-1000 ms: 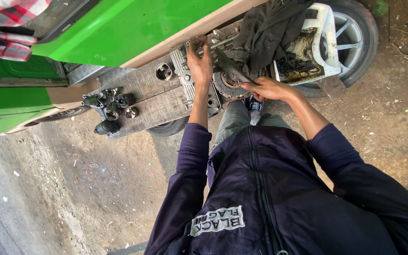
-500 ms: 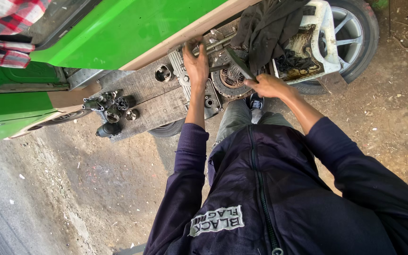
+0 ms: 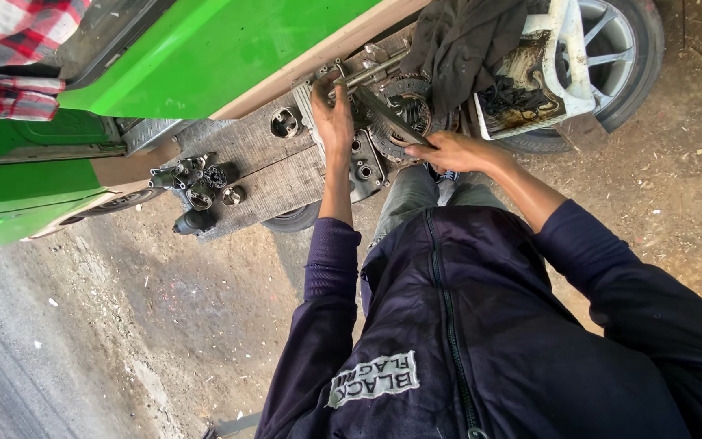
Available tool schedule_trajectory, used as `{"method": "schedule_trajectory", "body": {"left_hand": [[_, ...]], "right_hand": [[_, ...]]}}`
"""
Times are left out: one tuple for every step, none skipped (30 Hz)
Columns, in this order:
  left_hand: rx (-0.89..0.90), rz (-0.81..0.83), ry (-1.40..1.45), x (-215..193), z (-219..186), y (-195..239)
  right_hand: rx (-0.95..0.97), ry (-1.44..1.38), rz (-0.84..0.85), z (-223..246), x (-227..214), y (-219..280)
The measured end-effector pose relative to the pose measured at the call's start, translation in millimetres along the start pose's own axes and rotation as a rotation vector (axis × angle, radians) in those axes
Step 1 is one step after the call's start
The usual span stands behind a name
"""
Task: The person cleans a piston with a cloth, then uses a brush to scrub a clutch assembly on a workbench. The person wipes the clutch with a cloth and places the piston back on the clutch.
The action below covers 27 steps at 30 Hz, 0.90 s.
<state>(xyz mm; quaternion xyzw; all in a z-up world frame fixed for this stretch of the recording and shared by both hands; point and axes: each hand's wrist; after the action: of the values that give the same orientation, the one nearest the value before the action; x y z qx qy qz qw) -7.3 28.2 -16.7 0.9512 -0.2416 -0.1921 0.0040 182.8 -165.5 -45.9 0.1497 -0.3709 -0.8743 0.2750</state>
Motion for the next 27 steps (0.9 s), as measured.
{"method": "schedule_trajectory", "body": {"left_hand": [[0.016, -0.013, 0.05, 1, 3, 3], [0.034, -0.033, 0.097, 0, 6, 4], [0.016, -0.067, 0.099, -3, 9, 5], [-0.003, -0.098, 0.101, -5, 11, 6], [-0.021, -0.129, 0.104, -7, 14, 6], [-0.006, -0.122, 0.1, -9, 16, 7], [0.009, -0.115, 0.096, -11, 17, 7], [0.018, -0.109, 0.089, -13, 19, 11], [0.003, -0.114, 0.107, -15, 19, 14], [-0.007, -0.111, 0.129, -13, 19, 17], [-0.018, -0.107, 0.151, -11, 18, 19], [-0.032, -0.105, 0.125, -11, 15, 16], [-0.045, -0.104, 0.099, -9, 11, 15], [-0.069, -0.098, 0.067, -11, 9, 19], [-0.044, -0.097, 0.055, -13, 6, 22], [-0.019, -0.091, 0.045, -14, 3, 24], [0.007, -0.085, 0.036, -16, -1, 26], [-0.015, -0.075, 0.059, -12, -5, 28], [-0.038, -0.065, 0.083, -8, -9, 30], [-0.053, -0.073, 0.105, -6, -13, 26], [-0.119, -0.067, 0.187, 0, -17, 21], [-0.196, -0.066, 0.257, -3, -16, 24], [-0.272, -0.067, 0.328, -8, -14, 26], [-0.169, -0.077, 0.233, -9, -11, 30], [-0.066, -0.086, 0.137, -10, -7, 32], [0.045, -0.087, 0.052, -6, -4, 31], [0.009, -0.096, 0.079, -5, 0, 32]], "right_hand": [[0.023, 0.02, -0.004, -3, 3, 0], [0.041, 0.046, -0.006, -3, 3, -3], [0.059, 0.073, -0.008, -5, 4, -6], [0.085, 0.082, -0.065, -8, 5, -8], [0.11, 0.091, -0.122, -11, 7, -12], [0.136, 0.1, -0.177, -14, 8, -15], [0.078, 0.078, -0.179, -17, 10, -18], [0.02, 0.055, -0.174, -20, 14, -21], [-0.037, 0.031, -0.169, -23, 17, -22], [0.04, 0.041, -0.17, -26, 21, -22], [0.117, 0.052, -0.171, -30, 22, -19], [0.184, 0.073, -0.175, -30, 16, -21], [0.181, 0.098, -0.175, -30, 8, -22], [0.179, 0.113, -0.166, -29, 8, -23], [0.177, 0.129, -0.157, -27, 8, -23], [0.135, 0.173, -0.161, -26, 6, -23], [0.093, 0.217, -0.165, -24, 5, -23], [0.062, 0.254, -0.176, -27, 4, -17], [0.142, 0.224, -0.159, -31, 2, -11], [0.211, 0.209, -0.142, -31, -7, -10], [0.279, 0.194, -0.125, -32, -16, -8], [0.218, 0.21, -0.171, -29, -13, -12], [0.156, 0.224, -0.216, -27, -9, -16], [0.099, 0.236, -0.263, -28, -4, -18], [0.102, 0.23, -0.2, -28, 2, -20], [0.114, 0.226, -0.148, -32, 4, -18], [0.125, 0.22, -0.096, -36, 6, -17]]}}
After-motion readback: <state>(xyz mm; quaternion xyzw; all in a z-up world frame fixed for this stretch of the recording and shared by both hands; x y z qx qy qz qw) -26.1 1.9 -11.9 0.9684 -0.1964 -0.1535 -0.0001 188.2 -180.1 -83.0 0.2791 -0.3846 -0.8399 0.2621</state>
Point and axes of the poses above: each hand's wrist, its own y-axis away from the middle knuckle, its own x-axis out of the palm, z = x × y, and after that the axes turned 15 degrees about z, right-handed
